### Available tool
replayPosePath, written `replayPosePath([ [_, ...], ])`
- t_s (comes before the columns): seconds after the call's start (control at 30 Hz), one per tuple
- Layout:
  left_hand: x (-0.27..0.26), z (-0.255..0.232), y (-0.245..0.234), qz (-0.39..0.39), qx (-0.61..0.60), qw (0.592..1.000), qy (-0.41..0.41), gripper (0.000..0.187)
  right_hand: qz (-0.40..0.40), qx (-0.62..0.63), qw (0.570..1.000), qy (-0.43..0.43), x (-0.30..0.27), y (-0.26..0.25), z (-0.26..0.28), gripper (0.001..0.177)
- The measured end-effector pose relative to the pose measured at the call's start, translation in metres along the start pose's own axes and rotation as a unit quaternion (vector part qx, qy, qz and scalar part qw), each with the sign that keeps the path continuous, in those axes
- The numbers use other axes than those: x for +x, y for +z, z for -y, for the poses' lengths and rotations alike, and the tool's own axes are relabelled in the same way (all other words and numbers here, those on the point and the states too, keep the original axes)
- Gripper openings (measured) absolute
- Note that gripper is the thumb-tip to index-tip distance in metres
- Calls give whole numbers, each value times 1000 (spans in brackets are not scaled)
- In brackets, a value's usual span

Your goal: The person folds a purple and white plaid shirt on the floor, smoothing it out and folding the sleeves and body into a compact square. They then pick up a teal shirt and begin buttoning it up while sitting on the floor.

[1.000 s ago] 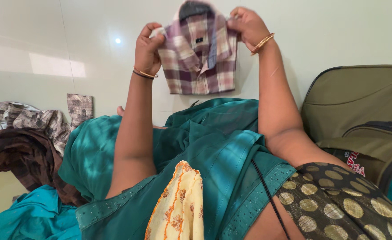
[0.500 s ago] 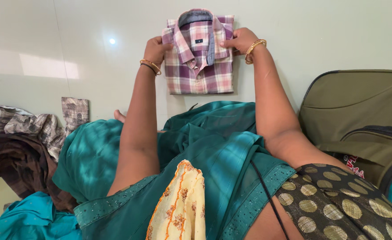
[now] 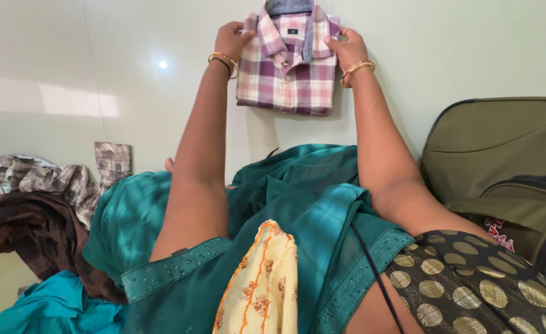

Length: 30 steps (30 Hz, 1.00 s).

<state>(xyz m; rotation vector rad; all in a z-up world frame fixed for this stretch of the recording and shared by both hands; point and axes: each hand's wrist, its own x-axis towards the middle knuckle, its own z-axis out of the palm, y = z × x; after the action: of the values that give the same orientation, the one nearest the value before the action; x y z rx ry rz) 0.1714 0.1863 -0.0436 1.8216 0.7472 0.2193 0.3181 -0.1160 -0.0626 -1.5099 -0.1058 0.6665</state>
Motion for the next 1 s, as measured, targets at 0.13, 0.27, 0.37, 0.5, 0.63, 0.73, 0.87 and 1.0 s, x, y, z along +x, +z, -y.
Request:
replayPosePath([
  [0.13,2,16,15,-35,-39,996,-72,21,-41,-152,987,-33,9,-9,-15,72],
  [0.27,-14,16,6,-7,-129,992,4,32,-113,-308,943,-55,9,-3,-23,80],
  [0.37,-34,10,-7,8,-111,993,35,42,-127,-359,922,-75,8,-1,-24,80],
  [0.5,-105,16,-47,77,-34,996,-16,49,-121,-369,918,-76,6,-2,-24,79],
  [0.63,-149,30,-52,110,-53,988,99,51,-122,-360,921,-83,6,0,-29,76],
  [0.73,-149,30,-42,98,37,969,225,48,-130,-359,920,-88,10,-1,-29,76],
  [0.87,-155,29,-32,37,133,973,185,52,-142,-376,910,-100,7,-2,-31,74],
  [1.0,-170,14,-33,-11,227,974,1,53,-137,-373,915,-65,2,7,-21,67],
])
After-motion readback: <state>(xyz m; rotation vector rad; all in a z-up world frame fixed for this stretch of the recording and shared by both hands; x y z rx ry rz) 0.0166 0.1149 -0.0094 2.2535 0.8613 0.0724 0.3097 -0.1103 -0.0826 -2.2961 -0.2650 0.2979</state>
